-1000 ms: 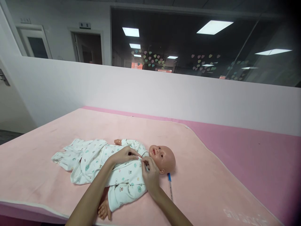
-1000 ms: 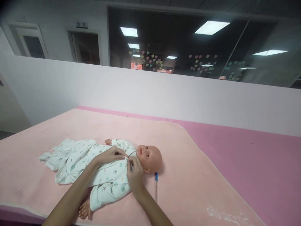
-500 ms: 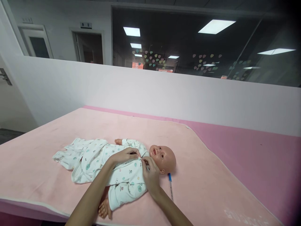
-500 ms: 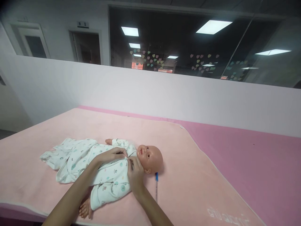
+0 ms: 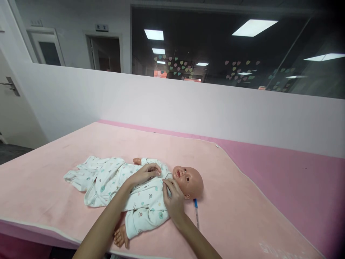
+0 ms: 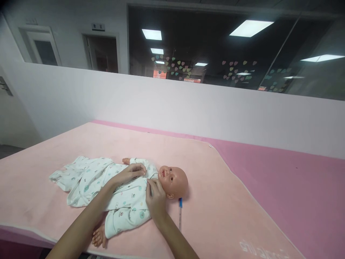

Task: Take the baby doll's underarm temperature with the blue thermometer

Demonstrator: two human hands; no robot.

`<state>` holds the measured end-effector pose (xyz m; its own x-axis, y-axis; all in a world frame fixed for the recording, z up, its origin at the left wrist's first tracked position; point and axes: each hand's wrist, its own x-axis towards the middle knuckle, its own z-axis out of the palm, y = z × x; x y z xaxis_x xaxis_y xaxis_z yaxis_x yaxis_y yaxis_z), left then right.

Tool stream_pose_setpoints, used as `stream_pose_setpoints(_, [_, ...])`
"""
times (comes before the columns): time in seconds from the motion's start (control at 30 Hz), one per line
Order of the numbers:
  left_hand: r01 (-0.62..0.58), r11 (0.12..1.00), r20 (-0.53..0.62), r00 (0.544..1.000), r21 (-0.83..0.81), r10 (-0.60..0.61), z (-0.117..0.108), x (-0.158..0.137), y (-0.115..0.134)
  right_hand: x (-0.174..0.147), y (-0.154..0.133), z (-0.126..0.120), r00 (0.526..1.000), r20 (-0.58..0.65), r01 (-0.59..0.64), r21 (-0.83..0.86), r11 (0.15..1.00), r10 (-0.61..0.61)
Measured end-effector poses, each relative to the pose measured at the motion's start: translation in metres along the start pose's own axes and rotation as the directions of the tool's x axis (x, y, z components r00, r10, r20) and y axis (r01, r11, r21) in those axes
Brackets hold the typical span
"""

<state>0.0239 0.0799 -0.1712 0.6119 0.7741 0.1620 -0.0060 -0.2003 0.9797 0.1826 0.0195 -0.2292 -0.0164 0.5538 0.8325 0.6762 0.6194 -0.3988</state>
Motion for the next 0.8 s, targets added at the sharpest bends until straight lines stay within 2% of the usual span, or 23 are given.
stream_pose_setpoints(0.1, [0.039,0.998,-0.036,0.999,-0.044,-0.041,-0.001,0.001,-0.002,0.001,-0.003,0.001,1.000,-0.008,-0.003,0.003,1.000,0.003])
stream_pose_setpoints(0.33, [0.034,0.992,0.115,0.992,0.122,-0.048,-0.006,-0.003,0.003,0.000,-0.004,0.000,1.000,0.025,-0.008,-0.023,1.000,0.009])
stream_pose_setpoints(0.5, [0.063,0.982,0.187,0.978,0.176,-0.096,-0.024,-0.018,0.009,0.002,-0.001,0.002,0.999,-0.011,0.030,-0.081,0.996,-0.031])
stream_pose_setpoints(0.63, [0.125,0.957,0.158,0.973,0.263,-0.170,-0.039,-0.035,0.009,-0.001,0.003,0.001,0.998,-0.037,0.056,-0.112,0.992,-0.060])
stream_pose_setpoints(0.8, [0.144,0.939,0.108,0.977,0.314,-0.186,-0.042,-0.044,0.005,0.004,-0.004,0.000,0.978,0.033,0.206,-0.259,0.944,-0.205])
